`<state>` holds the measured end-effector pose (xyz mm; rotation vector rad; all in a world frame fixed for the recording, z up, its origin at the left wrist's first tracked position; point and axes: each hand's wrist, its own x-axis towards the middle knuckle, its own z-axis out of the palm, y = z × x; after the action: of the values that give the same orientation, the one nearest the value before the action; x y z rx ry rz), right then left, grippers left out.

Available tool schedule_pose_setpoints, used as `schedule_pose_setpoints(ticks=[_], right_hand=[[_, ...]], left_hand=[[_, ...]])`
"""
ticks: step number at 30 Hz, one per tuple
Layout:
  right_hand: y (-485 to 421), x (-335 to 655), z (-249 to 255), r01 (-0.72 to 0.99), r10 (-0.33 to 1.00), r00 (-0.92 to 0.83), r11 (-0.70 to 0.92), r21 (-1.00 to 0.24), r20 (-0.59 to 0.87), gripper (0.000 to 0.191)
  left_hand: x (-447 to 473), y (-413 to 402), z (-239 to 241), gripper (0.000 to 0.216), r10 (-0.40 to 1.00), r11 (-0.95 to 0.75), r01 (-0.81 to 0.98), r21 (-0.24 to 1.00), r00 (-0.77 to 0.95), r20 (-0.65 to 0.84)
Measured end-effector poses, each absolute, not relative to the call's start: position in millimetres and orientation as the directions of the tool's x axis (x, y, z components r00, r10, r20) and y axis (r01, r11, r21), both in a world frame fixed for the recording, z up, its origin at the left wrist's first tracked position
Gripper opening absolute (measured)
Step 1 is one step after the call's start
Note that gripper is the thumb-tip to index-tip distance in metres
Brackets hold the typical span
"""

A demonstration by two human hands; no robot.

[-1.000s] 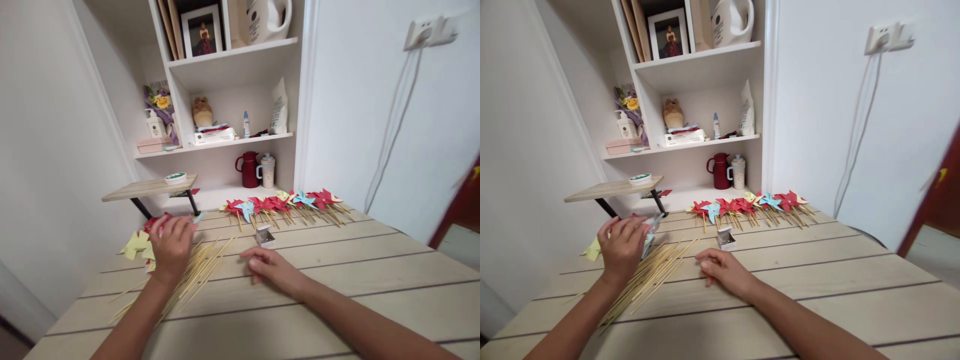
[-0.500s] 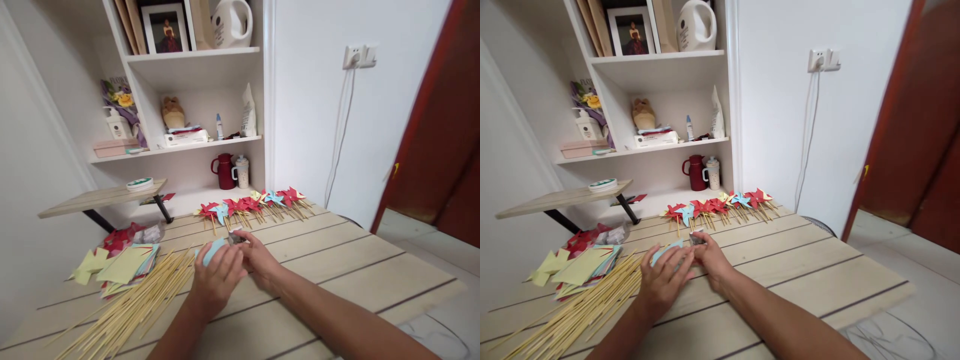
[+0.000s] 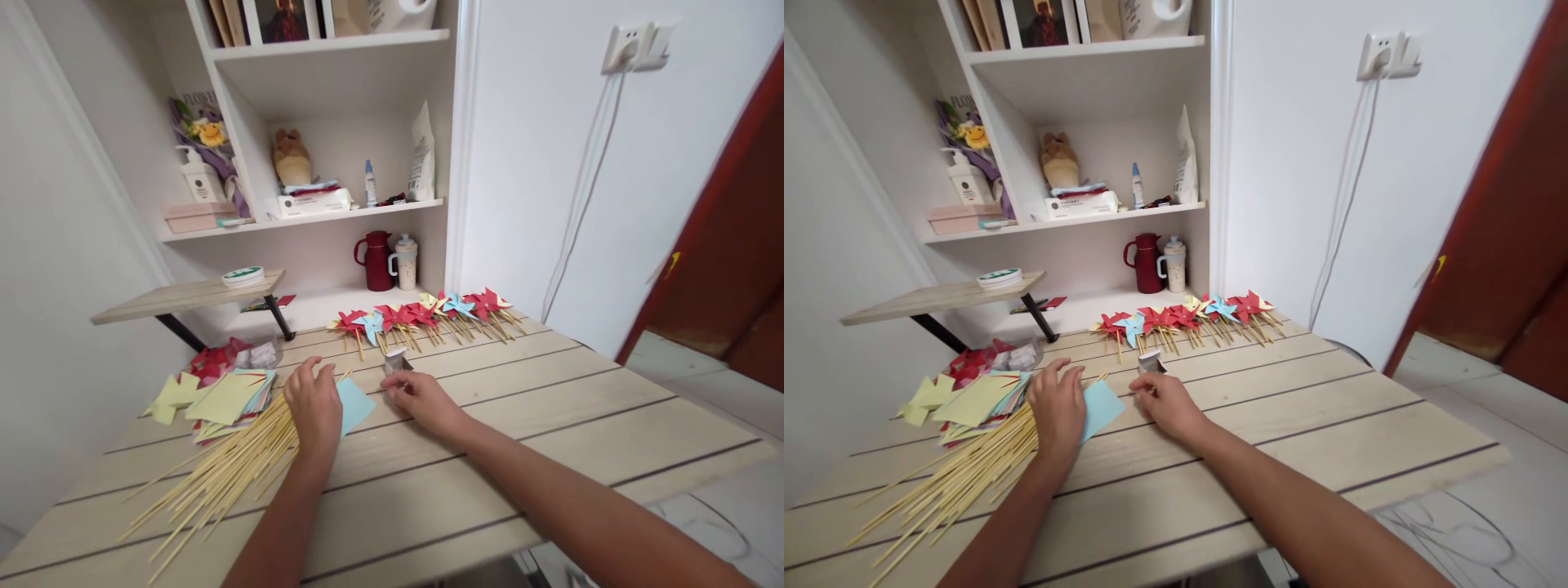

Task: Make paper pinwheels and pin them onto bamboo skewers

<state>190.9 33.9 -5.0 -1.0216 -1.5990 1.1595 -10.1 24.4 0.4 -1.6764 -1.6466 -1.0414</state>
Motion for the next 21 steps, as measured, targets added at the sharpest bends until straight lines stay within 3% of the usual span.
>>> schedule_pose_setpoints(ticks=[2, 4, 8, 16, 18, 21], right_hand=[[33, 190, -7, 0.219, 0.932, -0.295, 0.280, -0.935, 0.210, 0.016], [33, 191, -6, 0.218, 0.935, -0.289, 0.271, -0.938, 0.203, 0.017], [36, 198, 0, 0.246, 0.950, -0.232, 0.265, -0.932, 0.209, 0.020], [35, 210, 9, 0.587, 0.929, -0.286, 0.363, -0.724, 0.233, 0.017], [33, 212, 12, 0.697, 0.932, -0.289, 0.361, -0.620, 0.218, 0.017], [33, 217, 17, 0.784, 0.949, -0.251, 0.315, -0.535, 0.191, 0.015]], left_hand=[[-6, 22, -1, 0.024, 0.637, -0.014, 1.000, 0.013, -0.001, 0.771], [1, 20, -3, 0.030, 0.696, 0.012, 0.997, -0.073, 0.044, 0.717], [17, 15, -8, 0.056, 0.765, -0.080, 0.988, -0.131, 0.146, 0.627], [28, 11, -20, 0.106, 0.787, -0.281, 0.959, 0.022, 0.218, 0.577], [27, 11, -18, 0.101, 0.768, -0.321, 0.945, 0.060, 0.223, 0.600], [25, 10, -11, 0.074, 0.725, -0.338, 0.929, 0.152, 0.154, 0.671]])
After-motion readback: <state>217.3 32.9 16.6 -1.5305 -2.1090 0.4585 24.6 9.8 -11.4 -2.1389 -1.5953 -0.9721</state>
